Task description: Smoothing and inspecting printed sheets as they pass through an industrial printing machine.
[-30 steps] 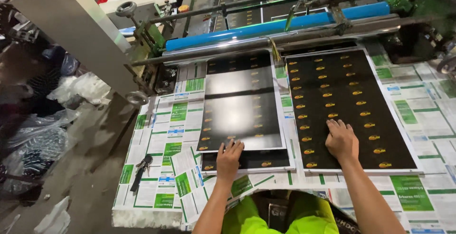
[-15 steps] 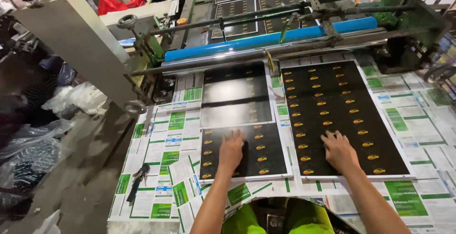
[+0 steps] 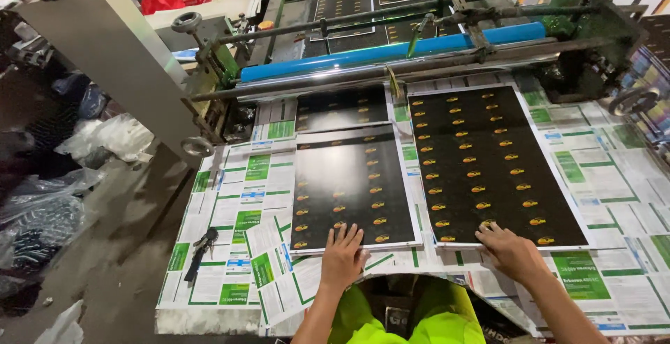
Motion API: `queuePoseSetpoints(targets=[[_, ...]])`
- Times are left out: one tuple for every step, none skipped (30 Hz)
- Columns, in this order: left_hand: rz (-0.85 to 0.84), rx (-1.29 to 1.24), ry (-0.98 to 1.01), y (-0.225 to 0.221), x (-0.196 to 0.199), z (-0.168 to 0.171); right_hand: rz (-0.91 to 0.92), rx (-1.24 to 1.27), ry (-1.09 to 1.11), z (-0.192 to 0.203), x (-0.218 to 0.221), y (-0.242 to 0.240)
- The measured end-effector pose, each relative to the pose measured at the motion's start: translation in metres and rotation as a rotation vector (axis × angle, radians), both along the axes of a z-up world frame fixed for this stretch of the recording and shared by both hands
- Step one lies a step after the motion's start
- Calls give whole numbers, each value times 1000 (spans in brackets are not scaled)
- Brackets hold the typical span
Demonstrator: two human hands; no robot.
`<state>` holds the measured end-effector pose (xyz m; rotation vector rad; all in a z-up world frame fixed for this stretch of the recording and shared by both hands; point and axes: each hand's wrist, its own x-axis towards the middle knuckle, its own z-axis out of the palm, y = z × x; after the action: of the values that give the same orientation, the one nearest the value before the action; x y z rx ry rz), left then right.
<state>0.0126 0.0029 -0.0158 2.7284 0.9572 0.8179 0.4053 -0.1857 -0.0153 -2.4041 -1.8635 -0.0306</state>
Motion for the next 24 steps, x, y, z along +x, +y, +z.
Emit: queuePoseSetpoints(targets=[[1, 2, -3, -1, 0, 1, 1, 2, -3, 8, 2, 2], [14, 15, -20, -4, 0, 2, -73, -17, 62, 14, 4, 2], [27, 29, -37, -6, 0, 2, -147, -35, 127, 21, 6, 4], [27, 26, -36, -7, 0, 2, -147, -38, 128, 48, -10, 1], [31, 35, -52, -8, 0, 2, -113, 223, 22, 76, -26, -1], [34, 41, -67, -9, -1, 1, -79, 480, -84, 102, -42, -3], [34, 36, -65, -9, 0, 4, -80, 476, -82, 104, -46, -6], [48, 43, -68, -11, 0, 5, -79, 481, -156, 104, -52, -10], [61, 50, -71, -12, 1, 7, -78, 485, -230, 105, -57, -15], [55, 46, -68, -13, 1, 7, -84, 481, -228, 77, -54, -12], [59, 47, -60, -13, 0, 8, -98, 343, -148, 50, -51, -9], [65, 49, -55, -14, 1, 8, -109, 206, -69, 22, -47, -6], [61, 45, -54, -16, 1, 9, -113, 202, -69, 10, -45, -3], [63, 43, -60, -16, 1, 11, -83, 305, -18, -2, -43, 3], [64, 41, -65, -15, 1, 13, -54, 408, 34, -13, -41, 9], [61, 41, -62, -15, 2, 13, -57, 408, 36, -7, -38, 12], [62, 40, -60, -16, 2, 12, -39, 390, 19, 0, -36, 16], [63, 41, -58, -14, 2, 12, -22, 374, 1, 7, -33, 20], [59, 43, -56, -15, 1, 13, -26, 377, 2, 13, -34, 28], [62, 40, -72, -15, 2, 14, -47, 391, 33, 20, -34, 35], [65, 37, -88, -16, 2, 15, -67, 405, 63, 27, -33, 43], [63, 42, -89, -16, 2, 15, -69, 410, 62, 19, -25, 52], [70, 23, -73, -15, 2, 16, -59, 373, 24, 12, -17, 62], [77, 4, -57, -15, 2, 15, -49, 336, -15, 5, -9, 72]])
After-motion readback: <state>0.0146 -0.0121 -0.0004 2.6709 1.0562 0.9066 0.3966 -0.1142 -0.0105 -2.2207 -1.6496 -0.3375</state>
